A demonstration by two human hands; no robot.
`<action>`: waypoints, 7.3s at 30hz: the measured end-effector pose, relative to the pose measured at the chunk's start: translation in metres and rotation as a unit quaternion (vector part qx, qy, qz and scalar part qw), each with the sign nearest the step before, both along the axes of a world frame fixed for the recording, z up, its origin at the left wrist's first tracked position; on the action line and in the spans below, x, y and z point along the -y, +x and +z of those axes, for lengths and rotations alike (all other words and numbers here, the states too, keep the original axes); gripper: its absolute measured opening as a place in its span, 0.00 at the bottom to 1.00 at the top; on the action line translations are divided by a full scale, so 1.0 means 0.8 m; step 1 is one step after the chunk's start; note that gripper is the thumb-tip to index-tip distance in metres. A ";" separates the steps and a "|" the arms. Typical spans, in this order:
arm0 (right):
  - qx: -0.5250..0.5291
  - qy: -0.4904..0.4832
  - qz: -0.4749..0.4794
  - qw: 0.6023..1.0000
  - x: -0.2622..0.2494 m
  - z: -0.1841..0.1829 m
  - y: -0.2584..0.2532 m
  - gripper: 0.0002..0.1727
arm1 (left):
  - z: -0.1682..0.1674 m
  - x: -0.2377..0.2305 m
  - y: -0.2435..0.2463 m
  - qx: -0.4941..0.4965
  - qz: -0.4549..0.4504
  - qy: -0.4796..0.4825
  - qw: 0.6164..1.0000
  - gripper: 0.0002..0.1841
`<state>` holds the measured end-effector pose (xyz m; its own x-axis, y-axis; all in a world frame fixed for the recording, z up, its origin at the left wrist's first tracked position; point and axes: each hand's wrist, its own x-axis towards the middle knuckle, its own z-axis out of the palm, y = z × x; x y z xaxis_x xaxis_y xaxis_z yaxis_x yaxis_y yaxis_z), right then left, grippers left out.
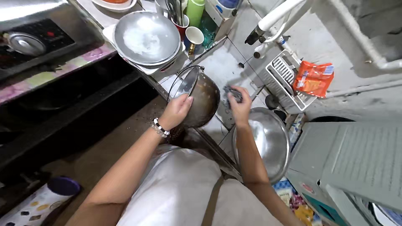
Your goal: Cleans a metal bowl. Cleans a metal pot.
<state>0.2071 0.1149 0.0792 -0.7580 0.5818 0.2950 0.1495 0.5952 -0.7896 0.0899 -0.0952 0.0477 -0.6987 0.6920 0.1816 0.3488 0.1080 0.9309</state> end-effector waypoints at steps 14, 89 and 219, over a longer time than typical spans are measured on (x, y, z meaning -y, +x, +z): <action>-0.065 0.115 0.063 0.989 -0.010 -0.029 -0.097 0.15 | -0.002 -0.016 -0.039 0.004 -0.018 0.002 1.000 0.19; -0.209 -0.089 -0.158 0.961 0.111 -0.085 -0.030 0.15 | -0.040 0.024 0.007 -0.026 0.125 0.093 0.988 0.19; 0.028 0.009 0.127 0.991 0.054 0.022 -0.129 0.12 | -0.084 -0.063 -0.056 -0.268 0.148 0.273 0.912 0.29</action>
